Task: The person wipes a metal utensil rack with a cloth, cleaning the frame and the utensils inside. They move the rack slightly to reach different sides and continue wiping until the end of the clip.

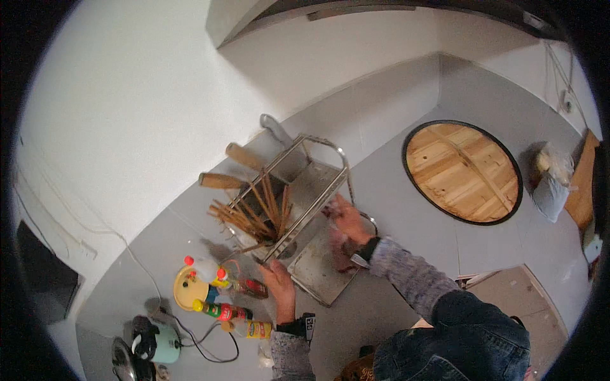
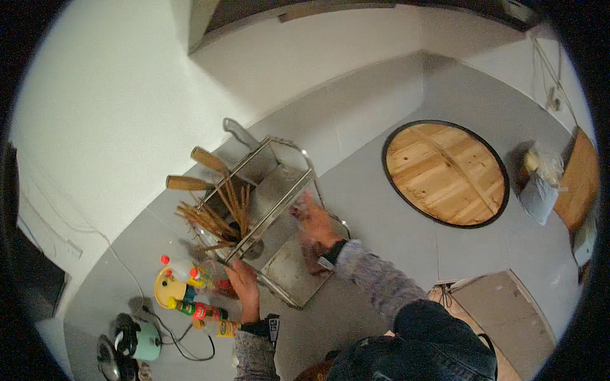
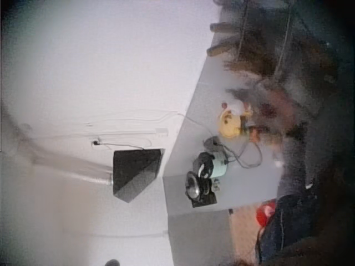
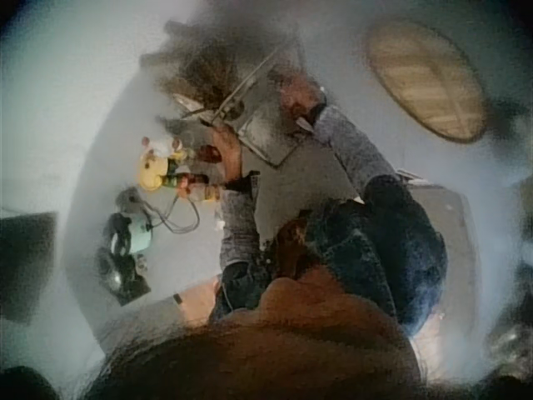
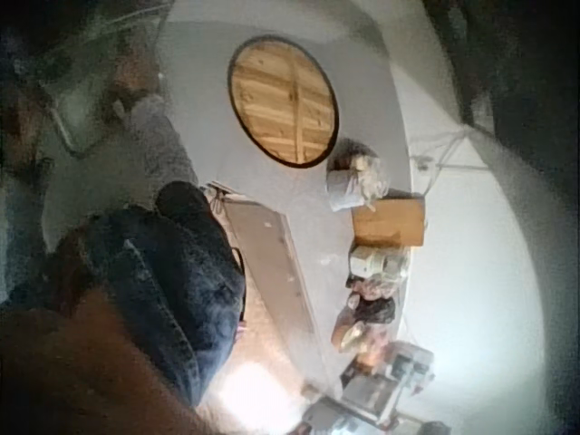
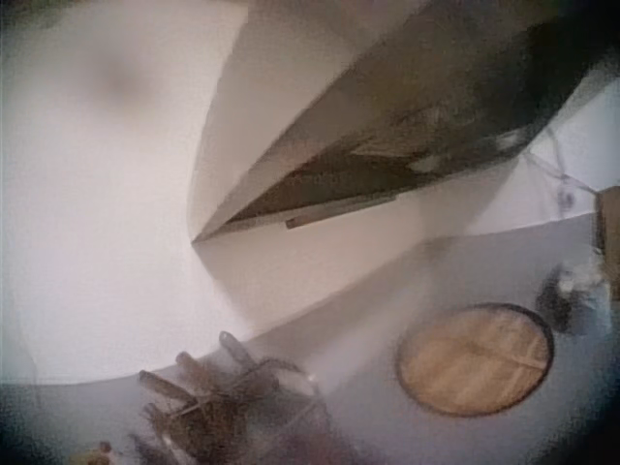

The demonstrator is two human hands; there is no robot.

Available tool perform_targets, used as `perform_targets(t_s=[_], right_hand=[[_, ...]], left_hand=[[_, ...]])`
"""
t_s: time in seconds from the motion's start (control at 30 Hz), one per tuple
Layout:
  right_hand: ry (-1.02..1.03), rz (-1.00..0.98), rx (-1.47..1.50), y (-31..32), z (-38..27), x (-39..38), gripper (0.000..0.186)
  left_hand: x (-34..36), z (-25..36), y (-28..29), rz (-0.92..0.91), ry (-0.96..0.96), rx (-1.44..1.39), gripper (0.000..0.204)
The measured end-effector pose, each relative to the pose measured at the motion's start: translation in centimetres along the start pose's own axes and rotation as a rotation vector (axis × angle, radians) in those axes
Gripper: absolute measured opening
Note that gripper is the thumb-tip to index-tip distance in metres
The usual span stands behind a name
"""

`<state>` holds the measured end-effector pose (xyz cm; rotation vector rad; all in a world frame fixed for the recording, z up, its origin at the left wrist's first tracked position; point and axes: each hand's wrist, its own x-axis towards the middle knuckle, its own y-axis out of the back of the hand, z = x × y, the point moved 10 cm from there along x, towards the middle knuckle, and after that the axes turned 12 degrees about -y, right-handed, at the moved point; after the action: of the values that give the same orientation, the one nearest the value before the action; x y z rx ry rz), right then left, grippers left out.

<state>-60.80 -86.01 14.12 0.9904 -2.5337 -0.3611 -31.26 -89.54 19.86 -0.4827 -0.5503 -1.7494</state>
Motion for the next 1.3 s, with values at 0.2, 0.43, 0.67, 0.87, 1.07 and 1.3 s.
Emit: perform_targets(t_s=[0.2, 0.43, 0.67, 0.87, 1.07, 1.3], right_hand=[[0.053, -0.29, -0.502, -9.5, -0.3, -0.8, 0.053], [0.494, -0.232, -0.935, -10.7, -2.1, -9.4, 0.051], [0.315, -0.63, -0.331, -9.6, 0.8, -12.9, 0.046], [-0.2, -0.729, 0.228, 1.2, -1.6, -10.8, 0.034], [-0.34, -0.382, 0.708, 9.5, -3.3, -12.8, 0.031], [-0.439, -0.196, 0.485, 16.8, 0.6, -17.0, 0.035]], left_hand=[[-0.2, 0.5, 0.5, 0.1, -0.158, 0.075, 0.041], [-1.1, -4.6, 0.2, -0.085, 0.097, -0.007, 0.035], [-2.0, -6.3, 0.2, -0.008, 0.046, 0.207, 0.061], [-3.0, -5.0, -2.3, -0.035, 0.29, 0.104, 0.07], [-5.1, 2.4, -5.8, -0.115, 0.238, -0.063, 0.074], [-9.0, 6.0, -10.9, -0.212, 0.23, -0.335, 0.071]])
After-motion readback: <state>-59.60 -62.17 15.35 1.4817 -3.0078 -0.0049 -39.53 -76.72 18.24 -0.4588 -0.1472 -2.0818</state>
